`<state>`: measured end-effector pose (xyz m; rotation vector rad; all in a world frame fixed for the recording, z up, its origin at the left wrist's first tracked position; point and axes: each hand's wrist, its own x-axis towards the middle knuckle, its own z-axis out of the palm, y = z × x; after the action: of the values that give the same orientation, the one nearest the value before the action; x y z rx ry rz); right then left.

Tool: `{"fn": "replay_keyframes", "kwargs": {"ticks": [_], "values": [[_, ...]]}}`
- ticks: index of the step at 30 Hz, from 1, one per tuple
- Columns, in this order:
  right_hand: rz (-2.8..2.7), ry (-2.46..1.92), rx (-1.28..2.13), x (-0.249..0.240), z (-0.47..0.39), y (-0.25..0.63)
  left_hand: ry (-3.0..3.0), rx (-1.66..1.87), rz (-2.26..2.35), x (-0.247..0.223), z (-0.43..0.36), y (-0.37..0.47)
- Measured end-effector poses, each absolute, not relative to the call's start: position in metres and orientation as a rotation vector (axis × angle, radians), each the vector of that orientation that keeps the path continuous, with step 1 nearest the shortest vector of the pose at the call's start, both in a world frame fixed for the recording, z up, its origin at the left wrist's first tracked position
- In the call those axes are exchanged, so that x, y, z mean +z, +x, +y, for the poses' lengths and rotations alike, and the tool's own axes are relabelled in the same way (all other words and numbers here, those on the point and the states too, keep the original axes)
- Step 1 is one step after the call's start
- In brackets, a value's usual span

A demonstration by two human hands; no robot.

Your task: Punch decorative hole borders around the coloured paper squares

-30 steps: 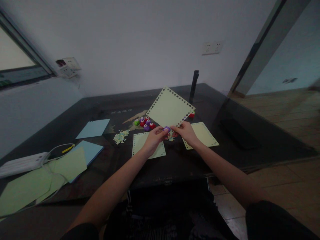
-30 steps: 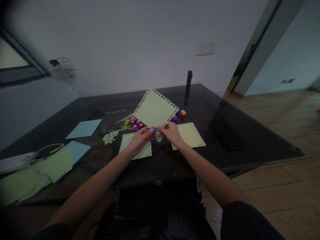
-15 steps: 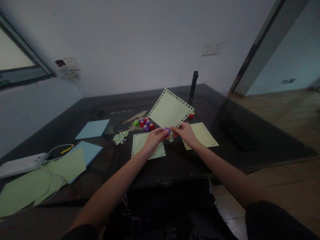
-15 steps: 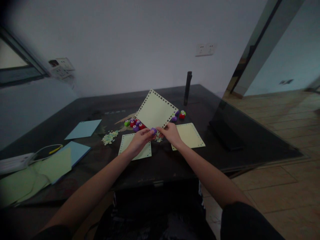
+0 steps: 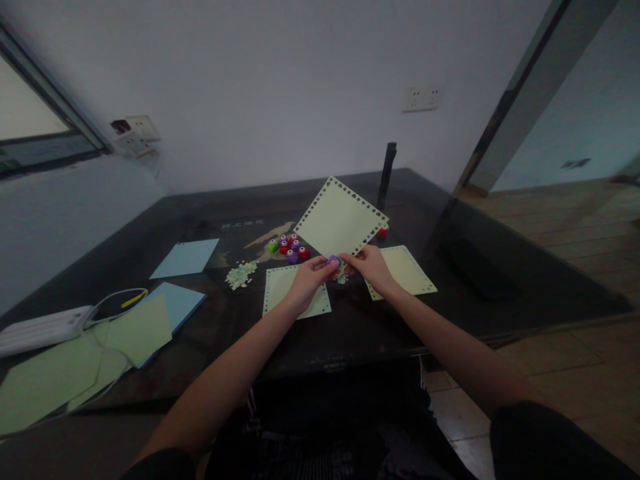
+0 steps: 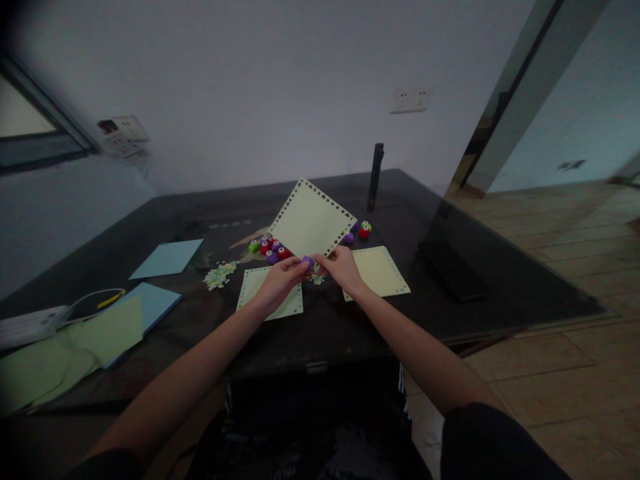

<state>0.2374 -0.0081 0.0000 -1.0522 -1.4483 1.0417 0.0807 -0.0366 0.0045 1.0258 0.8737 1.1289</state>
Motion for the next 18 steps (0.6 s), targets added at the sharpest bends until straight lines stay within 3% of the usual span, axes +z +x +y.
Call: {"fn": "replay_keyframes", "kwargs": {"ticks": [18], "values": [[-1.517,-1.096,1.022,0.0083,-0.0117,0.2387,1.110,1.130,0.964,0.0009,-0.0356,0.0789]]}}
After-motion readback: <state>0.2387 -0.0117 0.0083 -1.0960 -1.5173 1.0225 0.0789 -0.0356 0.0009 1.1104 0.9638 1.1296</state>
